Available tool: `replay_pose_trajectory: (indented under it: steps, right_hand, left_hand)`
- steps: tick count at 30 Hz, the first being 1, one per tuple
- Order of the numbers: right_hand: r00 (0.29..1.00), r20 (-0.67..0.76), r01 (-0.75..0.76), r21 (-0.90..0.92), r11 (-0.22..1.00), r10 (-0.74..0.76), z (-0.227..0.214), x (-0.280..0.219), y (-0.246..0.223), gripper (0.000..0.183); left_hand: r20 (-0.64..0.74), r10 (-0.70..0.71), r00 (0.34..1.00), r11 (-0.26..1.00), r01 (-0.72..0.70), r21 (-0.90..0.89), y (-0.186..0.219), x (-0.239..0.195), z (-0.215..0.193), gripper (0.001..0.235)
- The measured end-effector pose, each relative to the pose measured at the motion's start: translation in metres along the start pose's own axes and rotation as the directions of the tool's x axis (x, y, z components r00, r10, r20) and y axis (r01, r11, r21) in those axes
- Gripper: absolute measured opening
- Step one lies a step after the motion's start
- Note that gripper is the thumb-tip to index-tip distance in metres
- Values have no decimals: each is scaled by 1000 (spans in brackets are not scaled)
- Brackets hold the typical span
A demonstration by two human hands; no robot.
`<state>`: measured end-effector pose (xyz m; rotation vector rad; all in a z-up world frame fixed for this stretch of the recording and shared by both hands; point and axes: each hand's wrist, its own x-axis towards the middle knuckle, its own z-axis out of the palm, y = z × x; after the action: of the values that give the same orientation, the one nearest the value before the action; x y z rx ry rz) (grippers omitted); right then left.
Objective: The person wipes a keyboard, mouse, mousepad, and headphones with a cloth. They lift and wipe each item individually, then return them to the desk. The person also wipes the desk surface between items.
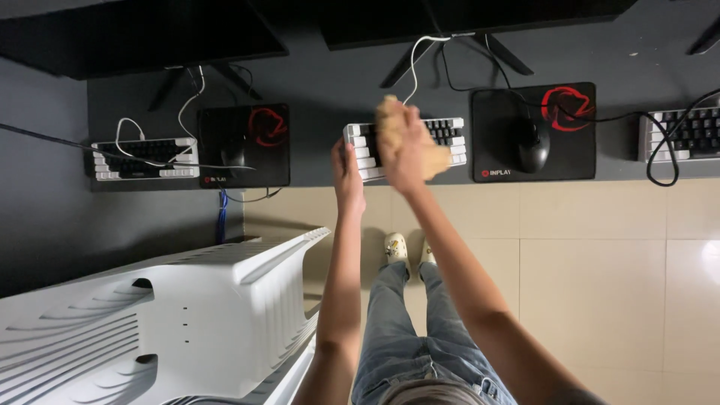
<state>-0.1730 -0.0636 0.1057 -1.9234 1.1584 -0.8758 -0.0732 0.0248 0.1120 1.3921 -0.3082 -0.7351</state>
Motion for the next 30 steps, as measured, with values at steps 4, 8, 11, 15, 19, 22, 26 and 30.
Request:
replay_pose_trajectory:
  steps: [4,8,11,15,19,22,26,30]
  right_hand:
    - [976,154,144,79,986,-154,-21,-15,-74,68]
    - [877,365,292,108,950,-311,-33,-35,-62,71]
    - [846,399,381,7,924,-352,-42,-46,-25,45]
    - [891,394,339,-242,909,-227,-65,-45,2,65]
    - [941,318,227,-337,914,-117,-74,-46,30,61]
    - [963,244,186,-298,936,-114,-71,-48,65,56]
    - [975,62,-221,153,963,214,-78,-52,120,45]
    - [873,-43,-377,574,727,486,-111,-47,151,45]
  left_hand:
    - [40,-125,991,983,129,-131,-16,10,-12,49]
    - [114,-46,992,935,83,-344,-40,19,-25,47]
    - [51,-49,998,962,61,-266,-60,25,-26,40]
    - [-52,-131,990,971,117,-211,-81,29,-14,38]
    - [-8,-175,985,910,158,-384,-97,42,-24,38]
    - [23,-195,981,914,190,-357,-107,54,-38,40]
    - [-95,-77,992,991,87,99,-145,80,-64,42]
    - [-79,-22,997,963,43,267,-141,85,-62,43]
